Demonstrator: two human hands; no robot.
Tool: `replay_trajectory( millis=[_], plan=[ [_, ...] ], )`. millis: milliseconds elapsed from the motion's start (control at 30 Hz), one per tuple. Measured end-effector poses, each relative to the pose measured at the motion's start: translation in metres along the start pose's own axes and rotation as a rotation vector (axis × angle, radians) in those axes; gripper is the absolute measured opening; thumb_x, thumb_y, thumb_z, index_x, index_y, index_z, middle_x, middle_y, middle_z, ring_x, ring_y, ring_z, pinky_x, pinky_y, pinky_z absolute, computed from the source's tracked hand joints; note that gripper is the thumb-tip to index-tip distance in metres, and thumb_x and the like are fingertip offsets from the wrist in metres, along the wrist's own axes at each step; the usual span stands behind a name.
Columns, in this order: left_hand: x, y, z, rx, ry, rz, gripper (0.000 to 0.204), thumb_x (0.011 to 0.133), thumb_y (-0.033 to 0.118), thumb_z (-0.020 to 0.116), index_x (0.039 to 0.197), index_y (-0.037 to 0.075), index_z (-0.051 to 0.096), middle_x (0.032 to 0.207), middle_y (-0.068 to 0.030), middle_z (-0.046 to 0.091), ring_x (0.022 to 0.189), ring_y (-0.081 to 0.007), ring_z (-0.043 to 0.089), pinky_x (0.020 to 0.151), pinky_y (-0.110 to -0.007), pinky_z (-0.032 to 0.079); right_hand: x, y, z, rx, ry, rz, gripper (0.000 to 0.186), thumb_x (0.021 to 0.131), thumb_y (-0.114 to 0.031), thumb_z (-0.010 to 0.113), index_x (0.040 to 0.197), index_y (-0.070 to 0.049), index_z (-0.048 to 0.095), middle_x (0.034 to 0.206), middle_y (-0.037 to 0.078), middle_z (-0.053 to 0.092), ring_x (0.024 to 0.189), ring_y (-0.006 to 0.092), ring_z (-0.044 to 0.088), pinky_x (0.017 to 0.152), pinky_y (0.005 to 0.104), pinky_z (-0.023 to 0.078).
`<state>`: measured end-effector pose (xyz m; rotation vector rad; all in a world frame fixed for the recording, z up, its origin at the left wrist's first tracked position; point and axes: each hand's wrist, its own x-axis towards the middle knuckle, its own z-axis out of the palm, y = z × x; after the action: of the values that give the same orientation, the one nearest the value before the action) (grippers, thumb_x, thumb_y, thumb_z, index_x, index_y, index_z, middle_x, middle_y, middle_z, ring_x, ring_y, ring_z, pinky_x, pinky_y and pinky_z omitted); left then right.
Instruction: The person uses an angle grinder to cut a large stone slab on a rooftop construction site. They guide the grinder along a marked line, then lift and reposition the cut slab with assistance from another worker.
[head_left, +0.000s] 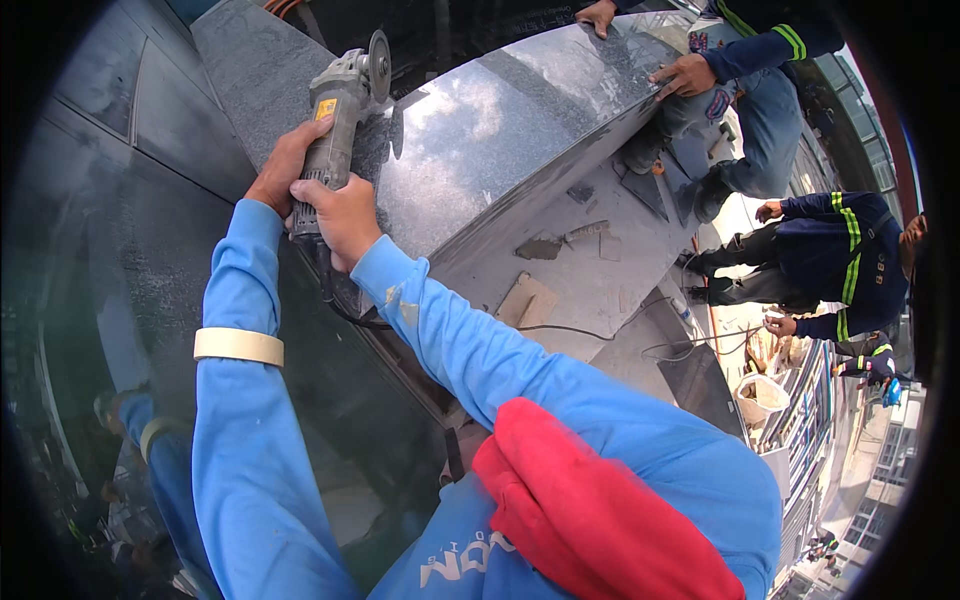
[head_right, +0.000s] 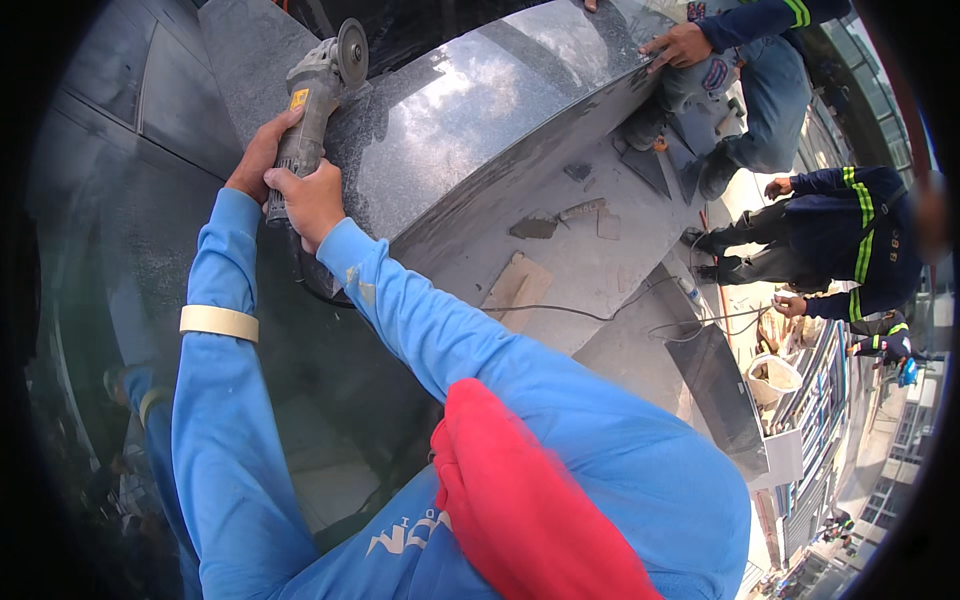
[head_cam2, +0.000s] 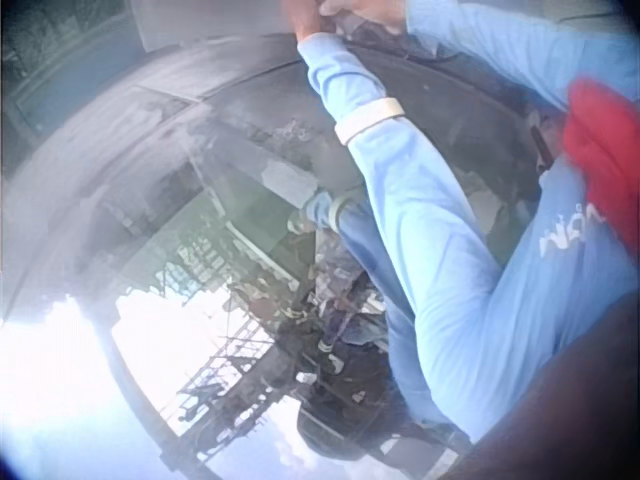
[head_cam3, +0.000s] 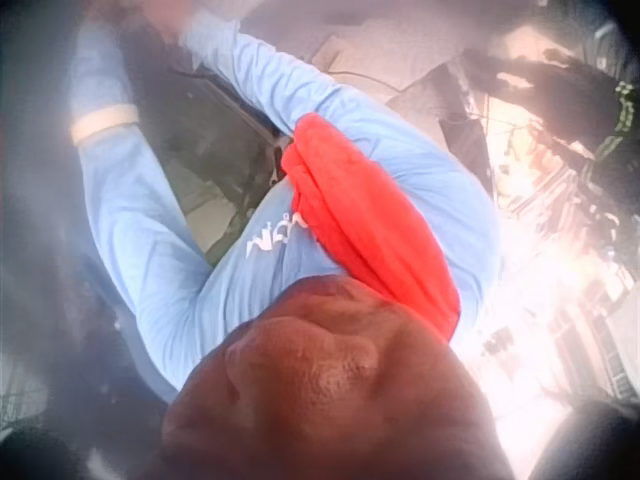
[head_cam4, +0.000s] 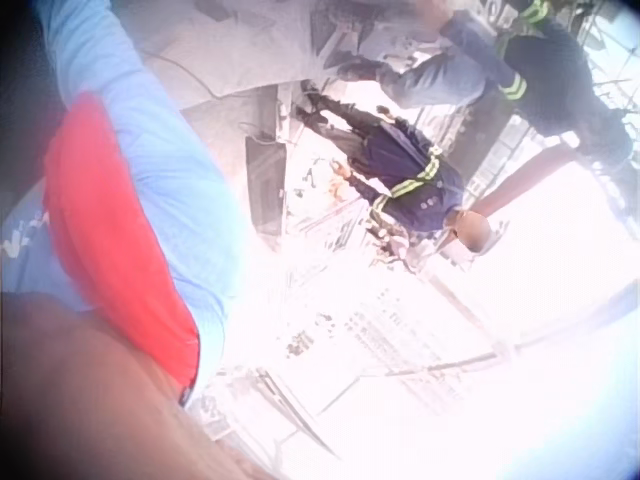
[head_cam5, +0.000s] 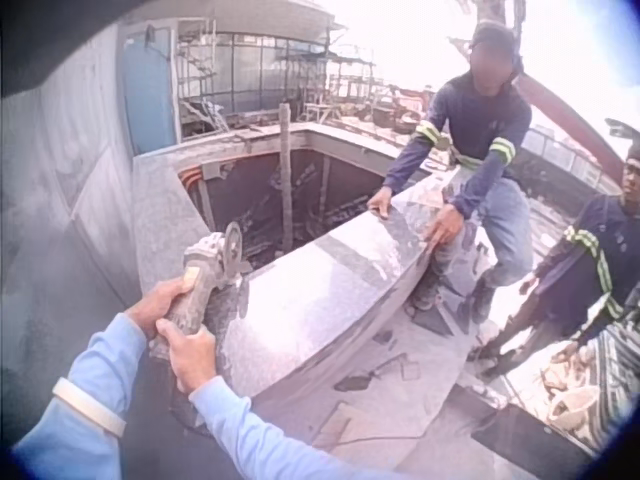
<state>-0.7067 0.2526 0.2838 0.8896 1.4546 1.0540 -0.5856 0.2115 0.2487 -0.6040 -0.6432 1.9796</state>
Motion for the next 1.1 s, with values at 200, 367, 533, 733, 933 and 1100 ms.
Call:
replay_trajectory(
  millis=[200,367,533,733,933,1100],
  plan=[
    [0.004,-0.009,-0.005,0.006,0.018,0.033,0.057,0.093,0.051,0.064,0.125,0.003,0.062,0.097,-0.0078,0.066,0.079,-0.0160,0.061,0.074,-0.032,0.050,0.004,0.002,-0.001,0.000,0.011,-0.005,0.024,0.083,-0.006,0.073,0.098,0.007,0.060,0.076,0.013,0.067,0.056,0.0207,0.067,0.051,0.0331,0.055],
    [0.005,-0.010,-0.008,-0.011,0.036,-0.024,0.054,0.094,0.050,0.064,0.123,0.005,0.063,0.095,-0.0073,0.066,0.079,-0.0158,0.063,0.072,-0.033,0.051,0.004,0.004,-0.001,0.025,-0.022,0.017,0.026,0.083,-0.007,0.074,0.100,0.007,0.060,0.076,0.013,0.067,0.056,0.0207,0.067,0.052,0.0330,0.055],
    [0.008,-0.012,-0.010,-0.087,0.019,0.012,0.056,0.098,0.053,0.056,0.126,0.004,0.061,0.104,-0.0100,0.066,0.090,-0.0174,0.064,0.080,-0.033,0.052,0.004,0.003,-0.003,0.005,-0.027,-0.011,0.027,0.082,-0.006,0.075,0.100,0.007,0.059,0.076,0.013,0.066,0.056,0.0201,0.066,0.051,0.0325,0.055],
    [0.018,-0.017,-0.017,-0.259,0.024,0.058,0.074,0.103,0.058,0.038,0.141,-0.005,0.051,0.125,-0.0176,0.065,0.109,-0.0246,0.063,0.100,-0.036,0.048,0.004,0.003,-0.006,-0.004,-0.055,-0.023,0.027,0.082,-0.005,0.075,0.100,0.005,0.058,0.078,0.012,0.066,0.056,0.0196,0.066,0.051,0.0324,0.054],
    [0.036,-0.013,-0.020,-0.253,0.077,0.081,0.082,0.103,0.063,0.036,0.142,-0.008,0.049,0.129,-0.0188,0.063,0.114,-0.0252,0.062,0.104,-0.037,0.046,0.002,0.000,-0.006,-0.014,-0.054,-0.009,0.029,0.082,-0.005,0.076,0.102,0.005,0.058,0.078,0.011,0.066,0.056,0.0197,0.066,0.051,0.0321,0.055],
    [0.025,-0.011,-0.010,-0.202,0.070,0.093,0.073,0.101,0.059,0.049,0.138,-0.004,0.054,0.121,-0.0150,0.065,0.104,-0.0201,0.064,0.092,-0.034,0.052,0.004,-0.002,-0.007,-0.069,-0.056,-0.043,0.022,0.084,-0.009,0.074,0.097,0.004,0.063,0.077,0.012,0.067,0.058,0.0198,0.068,0.053,0.0332,0.058]
  ],
)
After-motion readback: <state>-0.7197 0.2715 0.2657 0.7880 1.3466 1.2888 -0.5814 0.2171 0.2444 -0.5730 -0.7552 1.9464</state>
